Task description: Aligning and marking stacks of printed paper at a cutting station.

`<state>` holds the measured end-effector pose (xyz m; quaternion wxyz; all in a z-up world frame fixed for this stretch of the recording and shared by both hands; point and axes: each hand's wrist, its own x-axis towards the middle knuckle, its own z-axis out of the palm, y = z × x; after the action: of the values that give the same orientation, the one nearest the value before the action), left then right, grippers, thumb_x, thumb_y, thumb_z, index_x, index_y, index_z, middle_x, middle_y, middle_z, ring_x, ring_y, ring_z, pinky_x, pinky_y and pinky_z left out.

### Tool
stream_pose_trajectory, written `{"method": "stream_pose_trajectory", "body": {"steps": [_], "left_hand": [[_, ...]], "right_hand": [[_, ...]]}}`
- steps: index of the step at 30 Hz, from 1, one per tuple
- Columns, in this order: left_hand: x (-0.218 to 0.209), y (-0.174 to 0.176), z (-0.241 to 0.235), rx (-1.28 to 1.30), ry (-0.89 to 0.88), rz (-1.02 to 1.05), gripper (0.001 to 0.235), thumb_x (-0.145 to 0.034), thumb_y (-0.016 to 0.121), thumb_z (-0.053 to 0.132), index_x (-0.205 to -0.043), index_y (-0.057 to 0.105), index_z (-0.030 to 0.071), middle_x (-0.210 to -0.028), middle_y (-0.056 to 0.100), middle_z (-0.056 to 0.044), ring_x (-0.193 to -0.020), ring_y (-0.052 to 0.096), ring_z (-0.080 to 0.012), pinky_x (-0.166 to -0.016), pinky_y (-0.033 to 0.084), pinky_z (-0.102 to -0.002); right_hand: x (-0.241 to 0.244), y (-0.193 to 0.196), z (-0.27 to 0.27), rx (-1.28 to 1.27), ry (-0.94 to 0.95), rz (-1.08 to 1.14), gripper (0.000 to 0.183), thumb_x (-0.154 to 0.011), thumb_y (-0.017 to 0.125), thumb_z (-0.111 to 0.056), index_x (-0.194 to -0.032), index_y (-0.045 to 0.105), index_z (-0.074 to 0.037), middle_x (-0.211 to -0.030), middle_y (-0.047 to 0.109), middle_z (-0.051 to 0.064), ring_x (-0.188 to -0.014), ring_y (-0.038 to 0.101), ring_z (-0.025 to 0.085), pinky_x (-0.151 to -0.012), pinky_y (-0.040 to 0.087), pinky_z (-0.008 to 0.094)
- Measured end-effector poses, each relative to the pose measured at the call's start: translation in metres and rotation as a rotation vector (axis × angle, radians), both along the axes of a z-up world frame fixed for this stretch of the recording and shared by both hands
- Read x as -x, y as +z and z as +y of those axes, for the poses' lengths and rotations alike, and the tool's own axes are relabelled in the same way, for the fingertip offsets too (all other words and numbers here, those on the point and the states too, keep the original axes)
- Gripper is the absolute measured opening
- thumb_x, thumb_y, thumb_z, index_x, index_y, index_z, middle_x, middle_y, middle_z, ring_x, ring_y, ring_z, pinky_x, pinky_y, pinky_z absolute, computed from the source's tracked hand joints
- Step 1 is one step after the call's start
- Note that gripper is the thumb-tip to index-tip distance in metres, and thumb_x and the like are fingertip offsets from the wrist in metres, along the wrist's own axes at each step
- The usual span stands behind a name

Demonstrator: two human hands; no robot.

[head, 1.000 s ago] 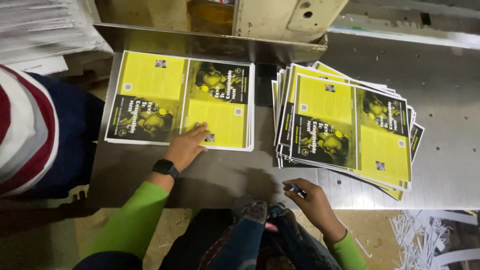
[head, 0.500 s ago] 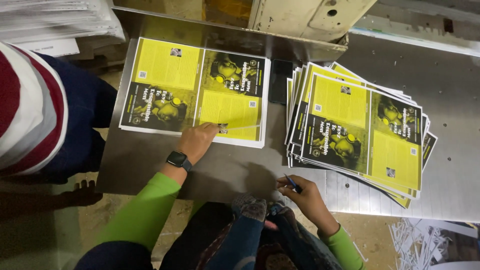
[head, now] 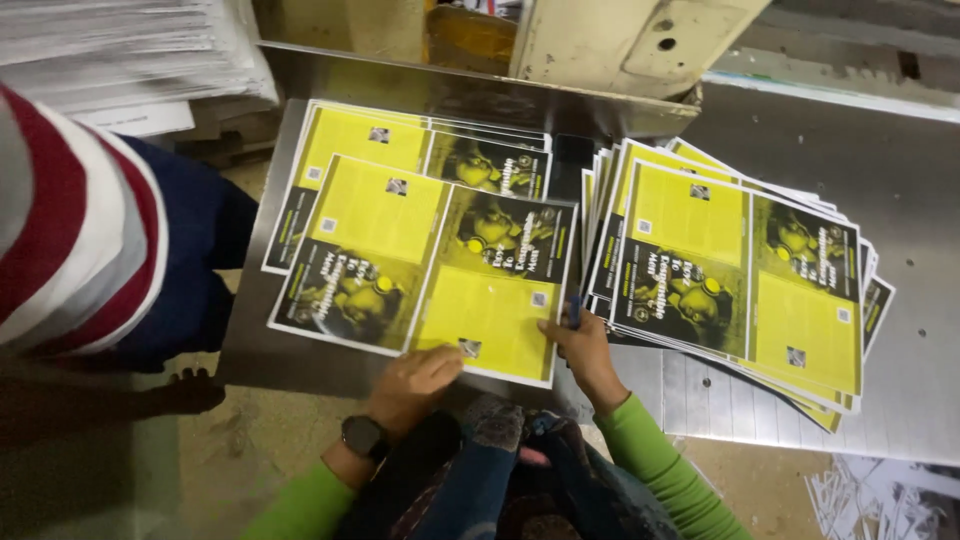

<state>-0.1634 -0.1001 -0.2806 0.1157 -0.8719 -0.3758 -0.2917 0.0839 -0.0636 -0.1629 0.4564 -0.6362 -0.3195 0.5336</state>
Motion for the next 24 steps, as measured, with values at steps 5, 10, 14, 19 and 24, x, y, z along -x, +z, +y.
{"method": "stream_pose_trajectory", "body": {"steps": [5, 10, 14, 19, 24], "left_hand": [[0.042, 0.092, -0.018, 0.457, 0.049, -0.409, 0.025, -0.092, 0.058, 0.020, -0.113, 0.067, 0.011, -0.110, 0.068, 0.005, -0.101, 0.059, -0.0140, -0.085, 0.047, -0.023], [0.105, 0.111, -0.023, 0.455, 0.495, -0.536, 0.035, -0.085, 0.061, -0.003, -0.120, 0.061, -0.005, -0.120, 0.061, -0.027, -0.115, 0.055, -0.0452, -0.101, 0.042, -0.051], [0.131, 0.104, -0.031, 0.487, 0.748, -0.651, 0.060, -0.088, 0.066, 0.018, -0.139, 0.044, -0.003, -0.132, 0.052, -0.025, -0.123, 0.049, -0.0402, -0.103, 0.038, -0.050], [0.135, 0.101, -0.034, 0.817, 0.791, -1.054, 0.061, -0.087, 0.063, 0.024, -0.141, 0.044, 0.004, -0.129, 0.055, -0.024, -0.113, 0.057, -0.0316, -0.097, 0.046, -0.041], [0.138, 0.122, -0.035, 0.853, 0.690, -1.232, 0.053, -0.077, 0.073, 0.018, -0.127, 0.061, 0.004, -0.114, 0.067, -0.012, -0.102, 0.063, -0.0197, -0.082, 0.053, -0.031]], "right_hand": [[-0.011, -0.025, -0.018, -0.009, -0.013, -0.110, 0.023, -0.074, 0.080, -0.003, -0.087, 0.062, 0.003, -0.066, 0.050, 0.003, -0.049, 0.047, 0.012, -0.038, 0.033, 0.020], [-0.019, -0.017, -0.032, -0.042, 0.006, -0.147, 0.018, -0.075, 0.081, -0.006, -0.082, 0.065, -0.001, -0.059, 0.052, 0.001, -0.040, 0.043, 0.009, -0.034, 0.032, 0.021], [-0.048, -0.046, -0.040, -0.004, 0.084, -0.080, 0.008, -0.080, 0.073, -0.004, -0.086, 0.067, -0.003, -0.080, 0.064, 0.007, -0.067, 0.054, 0.018, -0.060, 0.044, 0.033], [-0.061, -0.057, -0.049, 0.048, 0.166, -0.104, 0.003, -0.085, 0.067, -0.007, -0.084, 0.070, -0.006, -0.097, 0.074, 0.012, -0.085, 0.064, 0.027, -0.075, 0.052, 0.041], [-0.057, -0.046, -0.056, 0.102, 0.178, -0.103, 0.014, -0.085, 0.066, -0.006, -0.098, 0.069, -0.004, -0.102, 0.073, 0.014, -0.091, 0.067, 0.029, -0.081, 0.055, 0.044]]}}
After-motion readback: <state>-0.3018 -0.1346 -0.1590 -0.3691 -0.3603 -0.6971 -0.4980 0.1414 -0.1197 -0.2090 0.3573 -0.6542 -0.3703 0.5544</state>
